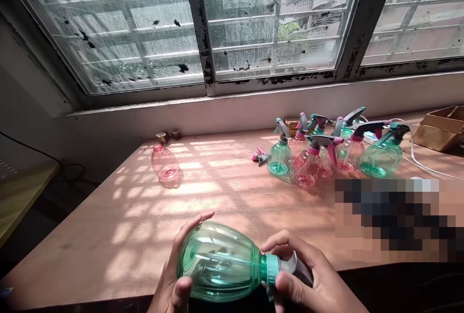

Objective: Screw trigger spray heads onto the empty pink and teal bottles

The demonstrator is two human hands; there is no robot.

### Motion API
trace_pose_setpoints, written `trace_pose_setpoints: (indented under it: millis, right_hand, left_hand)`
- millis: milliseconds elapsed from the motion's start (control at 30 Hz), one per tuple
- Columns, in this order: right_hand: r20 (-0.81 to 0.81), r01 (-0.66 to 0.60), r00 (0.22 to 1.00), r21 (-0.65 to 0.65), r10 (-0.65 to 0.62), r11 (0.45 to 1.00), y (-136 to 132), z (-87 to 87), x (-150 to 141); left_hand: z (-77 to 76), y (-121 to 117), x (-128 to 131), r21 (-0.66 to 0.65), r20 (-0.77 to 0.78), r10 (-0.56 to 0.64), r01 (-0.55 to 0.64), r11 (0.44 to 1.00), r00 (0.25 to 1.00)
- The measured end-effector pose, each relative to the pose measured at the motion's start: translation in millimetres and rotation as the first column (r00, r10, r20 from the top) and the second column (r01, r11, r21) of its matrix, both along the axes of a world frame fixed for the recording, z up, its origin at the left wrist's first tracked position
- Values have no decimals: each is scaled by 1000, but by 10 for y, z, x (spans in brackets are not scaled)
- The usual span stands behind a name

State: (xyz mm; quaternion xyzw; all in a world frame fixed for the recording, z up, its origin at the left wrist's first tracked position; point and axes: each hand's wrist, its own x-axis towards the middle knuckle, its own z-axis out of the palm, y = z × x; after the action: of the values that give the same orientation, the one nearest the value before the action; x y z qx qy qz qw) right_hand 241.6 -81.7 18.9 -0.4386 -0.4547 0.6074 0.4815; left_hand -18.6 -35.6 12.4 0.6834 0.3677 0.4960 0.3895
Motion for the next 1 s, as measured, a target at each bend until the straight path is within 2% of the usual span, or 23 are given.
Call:
trace_pose_setpoints:
  millis: [67, 133, 200, 233, 300, 367, 433, 500, 600, 633, 667, 733, 833, 900, 1000]
  right_hand:
    - [15, 38, 999, 52, -39, 998, 23, 52, 175]
    - [43, 27, 998, 161, -35, 987, 58, 113, 346]
    - [195, -161, 974, 228, 117, 960, 119, 183, 436]
    - [240, -153, 966, 223, 98, 963, 158, 217, 439]
    - [225, 43, 970, 201, -89, 979, 251, 260, 369]
    - [182, 141, 965, 251, -190, 958, 347, 240, 247]
    - [133, 302, 922, 337, -363, 892, 432, 127, 133]
    - [77, 483, 818, 444, -569, 755, 490, -68, 61]
    - [91, 542, 693, 589, -715, 600, 524, -384, 36]
    - [123, 551, 648, 606, -752, 574, 526, -461, 41]
    - [167, 544, 614, 618, -771, 567, 526, -515, 49]
    - [279, 485, 575, 641, -769, 595, 529, -559, 65]
    - [415, 318, 545, 701, -728, 638, 554, -533, 84]
    - [456, 237, 541, 723, -706, 649, 580, -515, 95]
    - [474, 213, 589, 689, -654, 692, 612, -513, 118]
  left_hand:
    - [-49, 105, -87, -50, -131, -25, 18, 999, 991]
    - [-97, 183, -129, -63, -236, -115, 103, 993, 965]
    - [-101, 230, -93, -22, -340, -144, 145, 989, 929]
    - [-80, 249, -44, 16, -390, -130, 148, 989, 912]
    - [-4, 303, 93, 100, -495, -115, 188, 977, 861]
    - [83, 405, 249, 96, -614, -105, 205, 974, 782]
    - [143, 554, 393, 69, -718, -132, 259, 963, 683]
    - [160, 722, 528, 60, -736, -161, 300, 952, 657]
    - [123, 955, 774, 62, -750, -179, 338, 939, 637]
    - [101, 1025, 879, 64, -757, -170, 331, 941, 630]
    - [75, 1090, 995, 65, -767, -153, 312, 948, 624]
    - [14, 1215, 1248, 84, -779, -97, 257, 963, 619]
    - [-97, 1385, 1620, 109, -785, -22, 173, 979, 619]
    - [-173, 1483, 1822, 102, -793, -1, 134, 986, 609]
    - [-265, 1602, 2026, 95, -801, 16, 101, 990, 598]
